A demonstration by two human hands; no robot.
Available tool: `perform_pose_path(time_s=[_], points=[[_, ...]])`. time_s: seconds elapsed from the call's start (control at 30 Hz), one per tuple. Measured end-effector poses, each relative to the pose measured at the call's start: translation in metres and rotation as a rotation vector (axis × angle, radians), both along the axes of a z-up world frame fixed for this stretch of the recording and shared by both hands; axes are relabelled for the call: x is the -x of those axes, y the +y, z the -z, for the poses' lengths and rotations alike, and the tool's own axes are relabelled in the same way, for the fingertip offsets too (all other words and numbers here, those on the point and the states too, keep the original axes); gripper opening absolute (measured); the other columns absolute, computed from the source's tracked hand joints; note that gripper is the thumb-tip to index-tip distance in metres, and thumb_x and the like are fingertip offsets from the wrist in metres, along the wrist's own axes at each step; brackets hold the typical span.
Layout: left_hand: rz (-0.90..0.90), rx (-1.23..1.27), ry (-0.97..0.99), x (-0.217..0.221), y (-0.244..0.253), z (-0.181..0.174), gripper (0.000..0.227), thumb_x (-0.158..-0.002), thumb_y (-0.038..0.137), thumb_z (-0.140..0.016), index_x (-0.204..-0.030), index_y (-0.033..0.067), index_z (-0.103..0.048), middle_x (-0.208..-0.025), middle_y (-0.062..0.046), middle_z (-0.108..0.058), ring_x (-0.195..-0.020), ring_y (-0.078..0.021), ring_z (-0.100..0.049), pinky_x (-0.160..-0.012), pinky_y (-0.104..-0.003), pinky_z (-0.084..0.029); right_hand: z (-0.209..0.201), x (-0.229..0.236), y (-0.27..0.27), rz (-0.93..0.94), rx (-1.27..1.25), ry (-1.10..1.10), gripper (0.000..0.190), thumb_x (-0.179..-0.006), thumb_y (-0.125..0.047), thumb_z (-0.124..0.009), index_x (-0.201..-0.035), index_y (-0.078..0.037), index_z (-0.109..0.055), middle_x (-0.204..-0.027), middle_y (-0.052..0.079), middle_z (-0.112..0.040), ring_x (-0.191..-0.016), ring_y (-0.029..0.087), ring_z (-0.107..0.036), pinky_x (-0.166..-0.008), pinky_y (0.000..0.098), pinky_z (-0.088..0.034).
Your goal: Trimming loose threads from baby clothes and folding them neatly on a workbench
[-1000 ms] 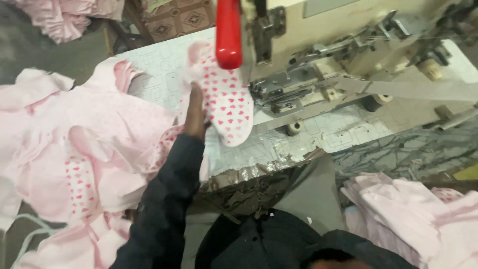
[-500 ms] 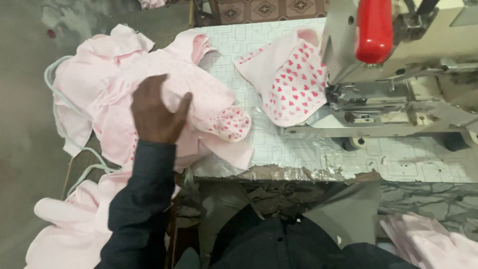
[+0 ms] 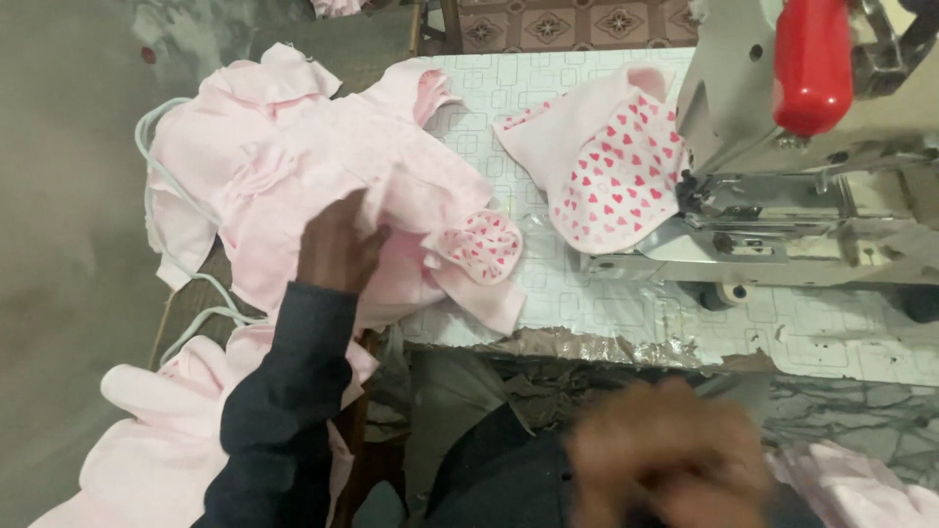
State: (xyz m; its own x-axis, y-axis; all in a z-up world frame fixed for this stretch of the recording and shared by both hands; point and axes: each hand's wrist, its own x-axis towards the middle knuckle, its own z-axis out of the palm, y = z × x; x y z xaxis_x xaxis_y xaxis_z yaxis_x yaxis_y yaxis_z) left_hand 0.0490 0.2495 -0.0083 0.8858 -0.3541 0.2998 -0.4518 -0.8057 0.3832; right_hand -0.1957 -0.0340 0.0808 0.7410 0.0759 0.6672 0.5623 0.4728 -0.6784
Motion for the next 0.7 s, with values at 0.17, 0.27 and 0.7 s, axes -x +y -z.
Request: perform_pose_path(time_s=[0.17,0.27,0.7], points=[[0.402,-0.110,0.525,0.061,-0.025,-0.068,0.058,-0.081,0.044,-0.075,-0.134,0.0241,-0.066,-0.119,-0.008,-0.073,-0.099,-0.0234,-0.069,-0.083,-0.039,-0.056,0.099,-0.089,0.031,0.521,0.828,0.139,0.092,-0.077,-0.032,-0.088,-0.154,-0.010,-0.042,-0.153,0.015,-0.055,-0.130,0.029,-0.062,-0.106,0.0447,-0.053],[0.306,-0.086,0.423,0.001,0.029,-0.064,0.065,-0.073,0.054,-0.082,-0.132,0.0301,-0.069,-0.108,-0.002,-0.075,-0.092,-0.0169,-0.068,-0.079,-0.031,-0.054,0.162,-0.125,0.044,0.498,0.823,0.144,0.060,-0.079,-0.008,-0.074,-0.136,-0.012,-0.059,-0.140,0.011,-0.063,-0.126,0.028,-0.066,-0.103,0.0391,-0.054],[-0.382,-0.301,0.588,-0.155,0.130,-0.007,0.117,-0.044,0.071,-0.083,-0.143,0.0149,-0.055,-0.139,-0.014,-0.063,-0.125,-0.0362,-0.060,-0.104,-0.040,-0.046,0.169,-0.085,0.009,0.402,0.710,0.546,0.037,-0.075,-0.006,-0.078,-0.112,-0.008,-0.080,-0.112,0.003,-0.083,-0.110,0.014,-0.074,-0.095,0.0287,-0.056]])
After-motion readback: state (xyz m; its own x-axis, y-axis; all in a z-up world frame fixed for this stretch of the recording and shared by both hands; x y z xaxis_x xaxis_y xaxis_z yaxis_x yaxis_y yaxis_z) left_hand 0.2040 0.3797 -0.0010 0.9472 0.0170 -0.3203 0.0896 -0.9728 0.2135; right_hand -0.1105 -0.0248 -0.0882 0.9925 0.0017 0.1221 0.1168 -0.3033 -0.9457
